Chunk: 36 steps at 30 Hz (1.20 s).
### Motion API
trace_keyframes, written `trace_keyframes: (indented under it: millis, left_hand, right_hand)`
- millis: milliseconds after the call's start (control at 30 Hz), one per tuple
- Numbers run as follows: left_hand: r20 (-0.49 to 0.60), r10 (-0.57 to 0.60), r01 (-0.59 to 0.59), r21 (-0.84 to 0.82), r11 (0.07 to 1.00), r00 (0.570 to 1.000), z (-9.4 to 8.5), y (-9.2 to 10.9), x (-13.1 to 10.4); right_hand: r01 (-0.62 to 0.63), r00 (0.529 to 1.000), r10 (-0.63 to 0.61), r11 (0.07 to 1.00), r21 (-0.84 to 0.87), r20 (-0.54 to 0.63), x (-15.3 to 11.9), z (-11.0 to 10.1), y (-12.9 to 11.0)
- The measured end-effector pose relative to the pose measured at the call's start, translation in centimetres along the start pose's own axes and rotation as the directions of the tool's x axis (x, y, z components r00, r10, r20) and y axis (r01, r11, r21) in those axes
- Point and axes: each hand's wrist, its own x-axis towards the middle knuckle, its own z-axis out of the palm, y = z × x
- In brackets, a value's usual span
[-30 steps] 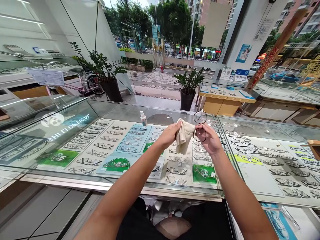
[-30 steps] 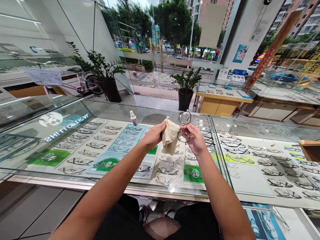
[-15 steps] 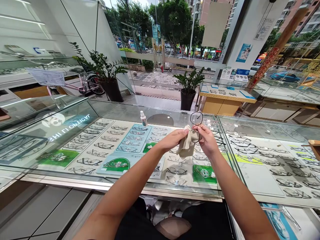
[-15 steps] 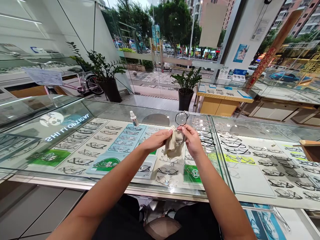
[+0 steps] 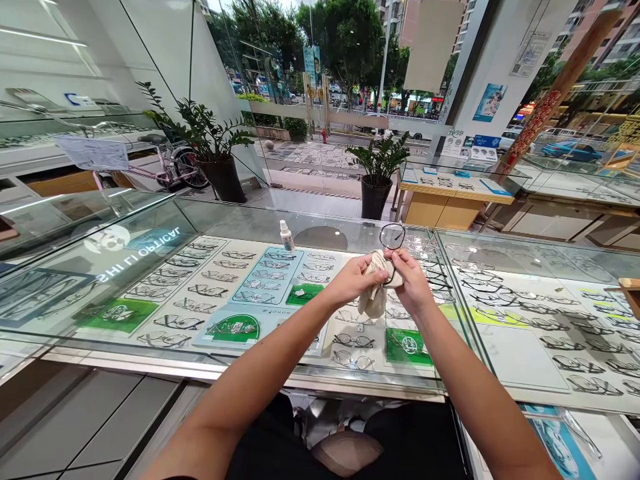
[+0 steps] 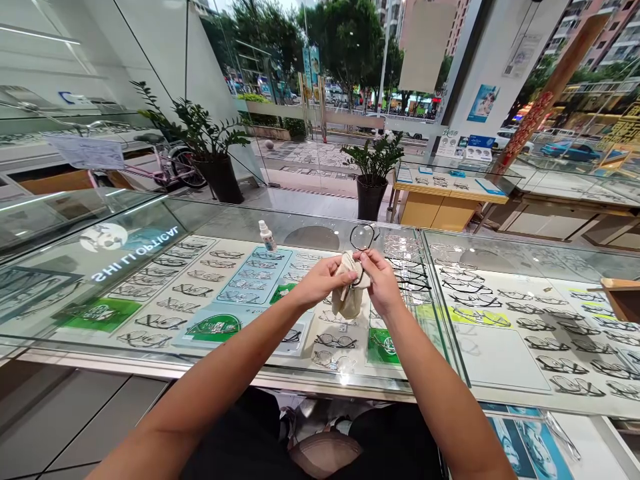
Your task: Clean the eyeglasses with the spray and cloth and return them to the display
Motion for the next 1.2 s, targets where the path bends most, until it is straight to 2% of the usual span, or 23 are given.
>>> trace_keyframes:
  millis: [167,333,467,700,800,867,1033,1200]
  left_hand:
    - [-0.117,0.075,-0.072,0.036,0.997,0.99,0.7,-0.9,0.4]
    - [-0.202,0.16,-0.155,0.042,0.987,0.966,1.1,-1.0,0.5]
    - [-0.153,0.116,-0.117,0.005,0.993,0.981,1.0,-1.0,0.5]
    - [-0.123,-0.01,0.001,-0.065,0.998,0.992,0.6,-1.1,0.4]
    - [-0.112,-0.017,0.009,-0.069,0.998,0.994,0.6,-0.8,0.2]
    - [-0.116,-0.002,-0.006,-0.069,0.998,0.993,0.8,-0.8,0.2]
    - [-0.154,0.001,-0.017,-0.107,0.994,0.988,1.0,-1.0,0.3]
    - [-0.058,-0.047,0.037,-0.16,0.986,0.997,0.2,-0.8,0.3]
  right_hand:
    - [0.015,1.0,-0.015,1.0,-0.022,-0.001,-0.3,0.6,0.5]
    - [0.106,0.994,-0.109,0.986,-0.129,-0.014,-0.3,0.3,0.6]
    - [0.131,0.99,-0.137,0.981,-0.146,-0.037,-0.2,0.0,0.3]
    - [0.026,0.993,-0.031,0.999,-0.043,-0.117,-0.1,0.1,-0.3]
    - [0.021,0.991,-0.022,1.0,-0.013,-0.129,0.0,0.0,-0.2]
    - [0.051,0.992,-0.057,0.997,-0.05,-0.115,0.0,-0.1,0.0]
    - [0.229,0.967,-0.251,0.931,-0.284,-0.041,-0.3,0.0,-0.2]
    - [0.273,0.956,-0.292,0.91,-0.311,-0.016,-0.3,-0.1,-0.4]
